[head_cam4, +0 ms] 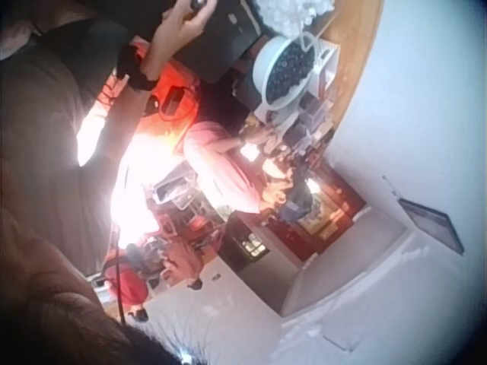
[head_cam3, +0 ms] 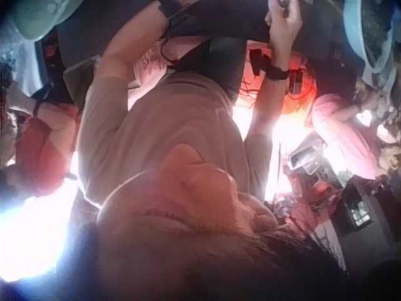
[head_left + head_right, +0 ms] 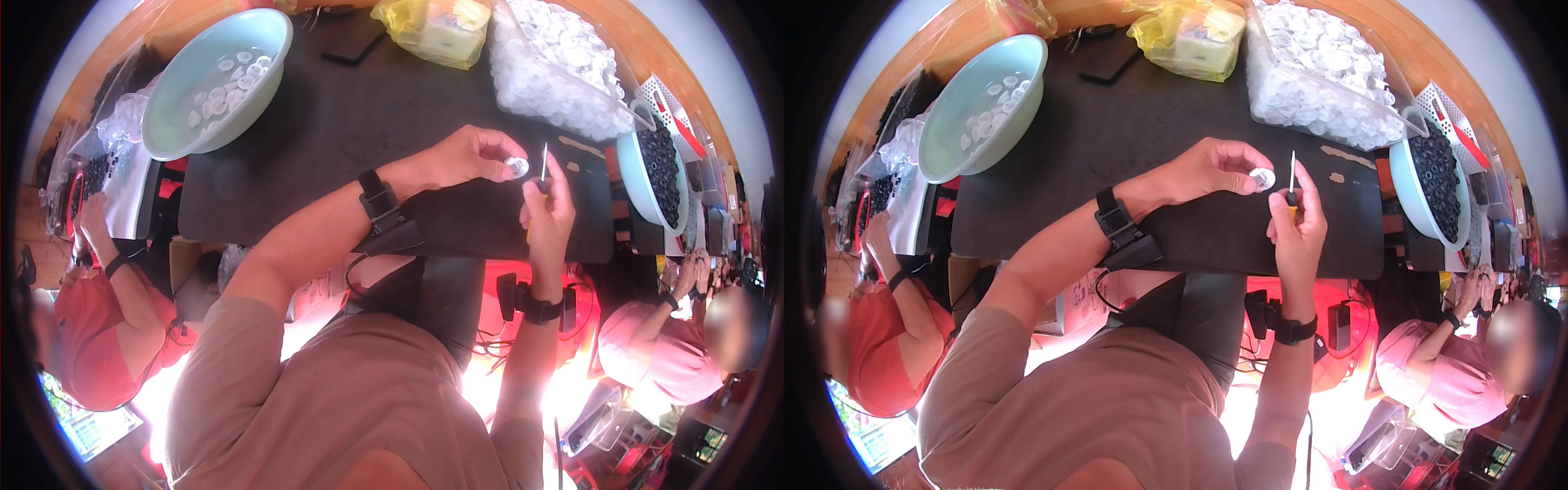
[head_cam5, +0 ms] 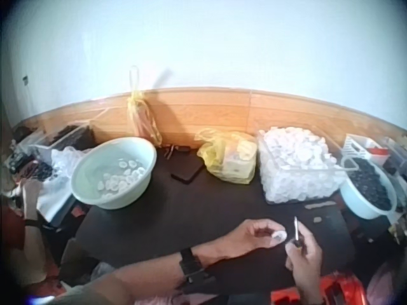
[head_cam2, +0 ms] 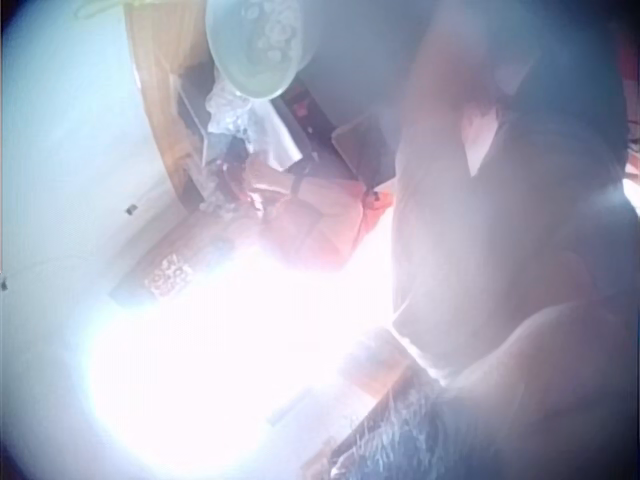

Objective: Assembling small white plastic components using a small screwdriver tool.

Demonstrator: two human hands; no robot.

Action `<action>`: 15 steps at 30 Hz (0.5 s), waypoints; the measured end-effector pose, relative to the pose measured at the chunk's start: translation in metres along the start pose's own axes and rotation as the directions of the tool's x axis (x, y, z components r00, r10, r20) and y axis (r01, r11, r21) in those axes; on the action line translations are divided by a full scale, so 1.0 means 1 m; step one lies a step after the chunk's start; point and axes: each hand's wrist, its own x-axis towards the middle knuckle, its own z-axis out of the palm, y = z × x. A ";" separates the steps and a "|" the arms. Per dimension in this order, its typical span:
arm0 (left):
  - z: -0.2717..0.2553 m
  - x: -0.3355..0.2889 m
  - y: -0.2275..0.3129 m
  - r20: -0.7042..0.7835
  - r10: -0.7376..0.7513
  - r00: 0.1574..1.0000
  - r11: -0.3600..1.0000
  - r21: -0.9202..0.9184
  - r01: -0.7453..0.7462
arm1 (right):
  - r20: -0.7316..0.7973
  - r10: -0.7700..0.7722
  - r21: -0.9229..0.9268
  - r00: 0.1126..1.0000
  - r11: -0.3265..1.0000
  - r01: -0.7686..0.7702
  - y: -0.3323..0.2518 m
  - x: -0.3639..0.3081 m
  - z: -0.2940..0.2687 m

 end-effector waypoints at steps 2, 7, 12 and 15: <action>-0.002 0.001 -0.002 -0.018 -0.003 1.000 1.000 -0.030 0.003 | -0.041 0.020 -0.176 0.999 0.984 -0.027 -0.004 -0.007 -0.005; -0.005 0.000 -0.001 -0.042 -0.065 0.997 0.998 -0.007 0.065 | 0.052 -0.022 -0.486 0.998 0.873 0.044 -0.014 -0.025 -0.010; -0.004 0.001 -0.001 -0.022 -0.060 0.998 0.998 -0.023 0.059 | 0.126 -0.232 -0.571 0.965 0.779 0.261 -0.005 -0.023 -0.012; -0.004 0.002 -0.002 -0.019 -0.057 0.998 0.998 -0.033 0.056 | 0.141 -0.262 -0.565 0.955 0.770 0.295 -0.009 -0.025 -0.010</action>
